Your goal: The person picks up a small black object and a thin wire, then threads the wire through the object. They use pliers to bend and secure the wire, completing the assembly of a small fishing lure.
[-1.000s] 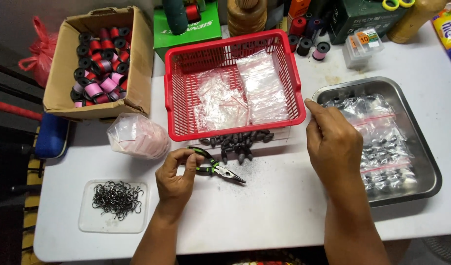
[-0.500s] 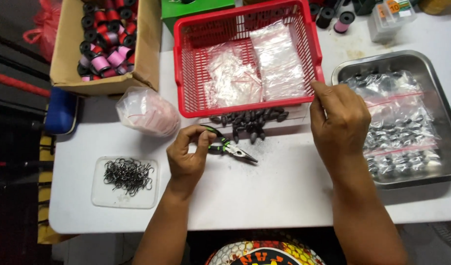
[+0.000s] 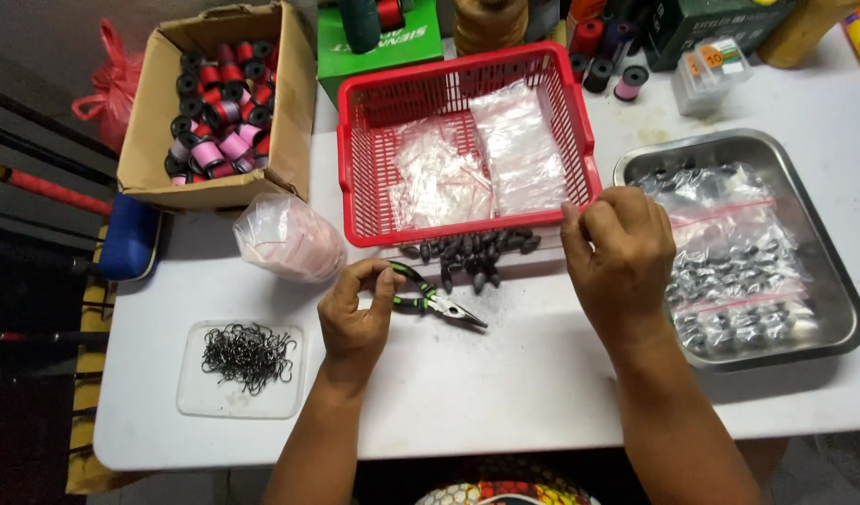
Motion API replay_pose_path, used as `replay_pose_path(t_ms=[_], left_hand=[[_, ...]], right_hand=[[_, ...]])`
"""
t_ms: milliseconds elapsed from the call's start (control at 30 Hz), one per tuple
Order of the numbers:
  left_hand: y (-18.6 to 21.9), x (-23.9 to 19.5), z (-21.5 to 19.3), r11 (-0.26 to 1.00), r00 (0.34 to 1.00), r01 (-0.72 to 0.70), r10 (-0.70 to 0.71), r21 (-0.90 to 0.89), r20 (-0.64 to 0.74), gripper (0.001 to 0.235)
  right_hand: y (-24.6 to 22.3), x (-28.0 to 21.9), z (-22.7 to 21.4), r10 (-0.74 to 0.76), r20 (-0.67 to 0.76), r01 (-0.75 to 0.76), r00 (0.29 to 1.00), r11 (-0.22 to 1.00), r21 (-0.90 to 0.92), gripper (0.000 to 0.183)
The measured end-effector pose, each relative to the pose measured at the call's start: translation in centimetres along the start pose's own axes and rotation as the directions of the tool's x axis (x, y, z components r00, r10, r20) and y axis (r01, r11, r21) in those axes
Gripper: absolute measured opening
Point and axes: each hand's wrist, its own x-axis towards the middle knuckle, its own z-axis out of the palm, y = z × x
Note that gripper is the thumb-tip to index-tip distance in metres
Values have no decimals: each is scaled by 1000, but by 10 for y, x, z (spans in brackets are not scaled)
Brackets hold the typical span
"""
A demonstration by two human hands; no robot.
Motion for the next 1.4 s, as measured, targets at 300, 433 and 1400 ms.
replay_pose_path(t_ms=[300, 433, 1400], left_hand=[[-1, 8, -11, 969, 987, -45, 6, 242, 160, 7], [-8, 4, -13, 952, 977, -28, -38, 306, 208, 8], [-24, -9, 9, 914, 905, -124, -56, 386, 423, 13]], right_hand=[[6, -5, 6, -42, 52, 42, 998, 999, -1, 37], [7, -9, 11, -39, 82, 39, 996, 999, 4, 37], [-29, -1, 9, -177, 326, 155, 929, 984, 90, 16]])
